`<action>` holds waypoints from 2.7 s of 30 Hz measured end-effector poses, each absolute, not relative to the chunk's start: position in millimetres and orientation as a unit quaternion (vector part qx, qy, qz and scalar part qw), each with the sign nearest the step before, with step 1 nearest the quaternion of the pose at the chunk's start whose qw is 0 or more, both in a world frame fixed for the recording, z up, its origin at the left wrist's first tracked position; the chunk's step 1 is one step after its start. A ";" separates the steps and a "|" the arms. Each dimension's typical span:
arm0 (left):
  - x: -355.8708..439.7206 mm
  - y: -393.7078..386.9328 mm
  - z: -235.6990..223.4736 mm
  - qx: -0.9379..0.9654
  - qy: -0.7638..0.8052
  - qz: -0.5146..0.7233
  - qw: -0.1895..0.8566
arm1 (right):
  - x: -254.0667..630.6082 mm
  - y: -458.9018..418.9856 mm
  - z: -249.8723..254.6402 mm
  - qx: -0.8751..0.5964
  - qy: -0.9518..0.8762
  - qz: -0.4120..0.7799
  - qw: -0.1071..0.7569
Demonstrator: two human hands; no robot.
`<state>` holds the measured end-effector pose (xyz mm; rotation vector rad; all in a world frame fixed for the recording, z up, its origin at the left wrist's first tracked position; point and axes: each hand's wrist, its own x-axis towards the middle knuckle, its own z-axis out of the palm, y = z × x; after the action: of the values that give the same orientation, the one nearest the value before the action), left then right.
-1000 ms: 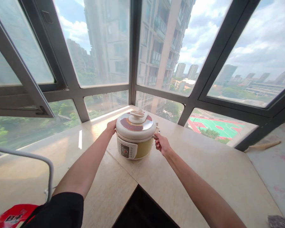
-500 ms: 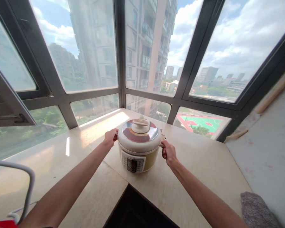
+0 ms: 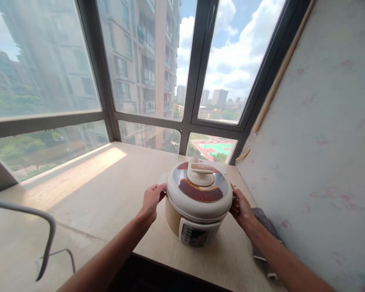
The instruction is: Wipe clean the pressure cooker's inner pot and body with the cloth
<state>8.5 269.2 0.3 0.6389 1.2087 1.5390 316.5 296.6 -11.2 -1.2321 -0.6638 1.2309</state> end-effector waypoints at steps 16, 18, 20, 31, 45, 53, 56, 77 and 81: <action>51.3 315.5 -2.3 0.301 0.516 0.661 0.455 | 396.6 284.2 -11.9 -0.546 -0.419 0.456 0.564; 56.3 320.6 -6.8 0.296 0.475 0.660 0.500 | 395.9 289.5 -6.1 -0.552 -0.422 0.402 0.596; 60.7 322.0 -10.9 0.286 0.432 0.671 0.530 | 392.5 299.9 -1.1 -0.556 -0.432 0.351 0.617; 65.5 322.3 -18.5 0.293 0.392 0.714 0.501 | 373.9 323.1 -11.7 -0.538 -0.389 0.392 0.637; 62.5 320.6 -18.9 0.285 0.393 0.711 0.508 | 366.5 316.4 -11.3 -0.531 -0.381 0.369 0.661; 64.9 320.3 -21.0 0.257 0.385 0.720 0.518 | 361.3 314.2 -4.0 -0.537 -0.364 0.362 0.669; 64.6 320.4 -21.1 0.258 0.383 0.721 0.517 | 361.1 313.6 -3.1 -0.536 -0.368 0.358 0.671; 63.0 321.3 -28.1 0.290 0.346 0.724 0.521 | 372.2 315.5 -16.6 -0.522 -0.407 0.372 0.650; 62.7 321.0 -27.3 0.278 0.337 0.722 0.536 | 383.1 319.2 -25.4 -0.518 -0.438 0.373 0.633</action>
<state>62.7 321.0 -27.3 0.6631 0.8025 1.7192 383.1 319.2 -25.4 -1.1856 -1.0015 0.8534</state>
